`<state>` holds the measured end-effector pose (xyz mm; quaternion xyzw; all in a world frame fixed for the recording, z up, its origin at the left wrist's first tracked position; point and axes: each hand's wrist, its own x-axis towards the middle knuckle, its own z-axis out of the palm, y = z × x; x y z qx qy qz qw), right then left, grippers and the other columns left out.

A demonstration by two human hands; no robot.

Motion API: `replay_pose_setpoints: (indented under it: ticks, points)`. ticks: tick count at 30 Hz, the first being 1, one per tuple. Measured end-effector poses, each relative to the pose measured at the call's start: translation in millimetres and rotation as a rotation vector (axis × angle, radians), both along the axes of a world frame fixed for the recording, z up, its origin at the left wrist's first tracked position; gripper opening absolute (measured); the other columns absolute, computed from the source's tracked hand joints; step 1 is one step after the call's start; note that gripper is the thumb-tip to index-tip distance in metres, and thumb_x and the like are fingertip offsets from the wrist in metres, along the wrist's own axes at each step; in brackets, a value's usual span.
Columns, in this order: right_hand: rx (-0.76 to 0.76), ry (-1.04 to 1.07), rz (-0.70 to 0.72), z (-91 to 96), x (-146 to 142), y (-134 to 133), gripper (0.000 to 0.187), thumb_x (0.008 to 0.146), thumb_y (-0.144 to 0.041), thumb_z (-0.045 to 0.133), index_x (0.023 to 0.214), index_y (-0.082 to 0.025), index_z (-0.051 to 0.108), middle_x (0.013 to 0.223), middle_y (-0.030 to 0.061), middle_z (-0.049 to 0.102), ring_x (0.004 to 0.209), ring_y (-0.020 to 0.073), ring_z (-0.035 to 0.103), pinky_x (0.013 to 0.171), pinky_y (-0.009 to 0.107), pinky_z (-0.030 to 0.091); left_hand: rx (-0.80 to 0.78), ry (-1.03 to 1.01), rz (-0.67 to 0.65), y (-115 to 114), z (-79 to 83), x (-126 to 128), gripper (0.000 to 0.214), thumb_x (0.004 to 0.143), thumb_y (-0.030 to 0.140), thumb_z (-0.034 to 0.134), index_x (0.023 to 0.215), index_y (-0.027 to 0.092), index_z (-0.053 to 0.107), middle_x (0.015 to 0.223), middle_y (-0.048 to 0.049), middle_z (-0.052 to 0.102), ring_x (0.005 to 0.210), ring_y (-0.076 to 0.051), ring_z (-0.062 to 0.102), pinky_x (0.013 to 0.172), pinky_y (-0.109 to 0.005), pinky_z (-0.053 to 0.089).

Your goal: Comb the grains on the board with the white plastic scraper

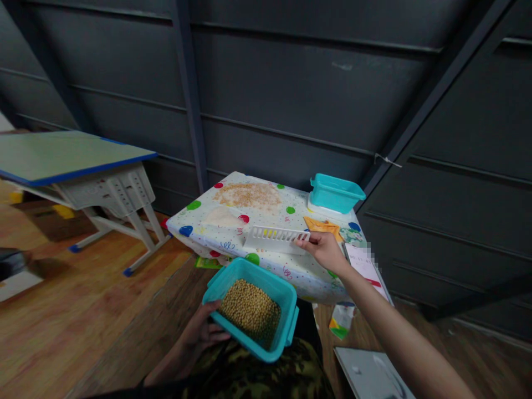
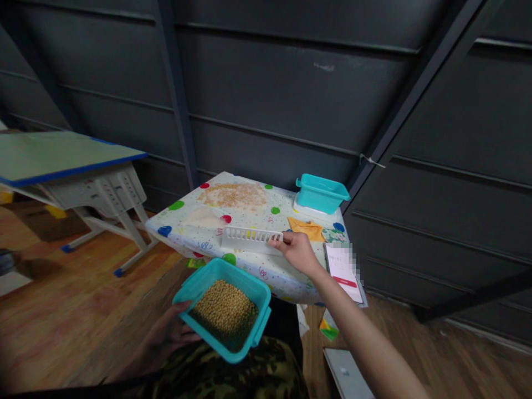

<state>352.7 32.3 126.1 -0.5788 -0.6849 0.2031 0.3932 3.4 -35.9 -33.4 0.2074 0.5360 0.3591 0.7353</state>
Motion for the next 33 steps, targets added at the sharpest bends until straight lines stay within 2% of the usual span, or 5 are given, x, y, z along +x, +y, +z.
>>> replay_pose_setpoints:
  ticks: [4, 8, 14, 24, 33]
  points:
    - [-0.056, 0.073, 0.021, 0.3, -3.8, -15.9, 0.060, 0.085, -0.075, 0.073, 0.060, -0.022, 0.063, 0.059, -0.0009, 0.049, 0.058, 0.0145, 0.039, 0.052, 0.029, 0.032, 0.004, 0.001, 0.018, 0.1, 4.2, 1.1, 0.058, 0.094, 0.051, 0.072, 0.141, 0.020, 0.057, 0.121, -0.0140, 0.082, 0.092, -0.034, 0.083, 0.084, -0.046, 0.071]
    - [0.014, 0.088, -0.039, 1.7, -6.1, -24.5, 0.059, 0.087, -0.074, 0.073, 0.060, -0.022, 0.062, 0.057, -0.0016, 0.046, 0.056, 0.0141, 0.036, 0.052, 0.029, 0.031, 0.007, -0.002, 0.048, 3.9, 10.7, 3.4, 0.050, 0.095, 0.046, 0.071, 0.135, 0.018, 0.058, 0.118, -0.0131, 0.078, 0.081, -0.030, 0.081, 0.074, -0.044, 0.070]
    - [0.068, 0.067, -0.152, -3.9, -5.1, -10.1, 0.065, 0.085, -0.080, 0.072, 0.057, -0.023, 0.056, 0.055, -0.0016, 0.046, 0.055, 0.0139, 0.037, 0.052, 0.030, 0.028, 0.000, -0.004, 0.068, 7.6, 11.9, 3.2, 0.053, 0.093, 0.046, 0.072, 0.137, 0.020, 0.056, 0.121, -0.0143, 0.077, 0.081, -0.029, 0.081, 0.068, -0.040, 0.068]
    - [-0.002, 0.164, -0.069, -2.5, -19.7, -5.1, 0.058, 0.082, -0.075, 0.075, 0.065, -0.019, 0.069, 0.060, -0.0003, 0.054, 0.059, 0.0145, 0.041, 0.054, 0.029, 0.033, 0.001, -0.001, 0.090, 5.9, 20.3, 2.6, 0.037, 0.097, 0.035, 0.071, 0.128, 0.022, 0.054, 0.103, -0.0072, 0.078, 0.076, -0.028, 0.082, 0.065, -0.040, 0.072]
    - [-0.005, 0.156, -0.132, -1.6, -19.1, -6.9, 0.051, 0.079, -0.068, 0.075, 0.061, -0.020, 0.066, 0.059, 0.0000, 0.053, 0.058, 0.0144, 0.041, 0.055, 0.030, 0.029, -0.004, -0.025, 0.106, 6.0, 16.5, 1.5, 0.036, 0.097, 0.038, 0.072, 0.126, 0.021, 0.058, 0.105, -0.0090, 0.080, 0.076, -0.030, 0.083, 0.065, -0.042, 0.072]
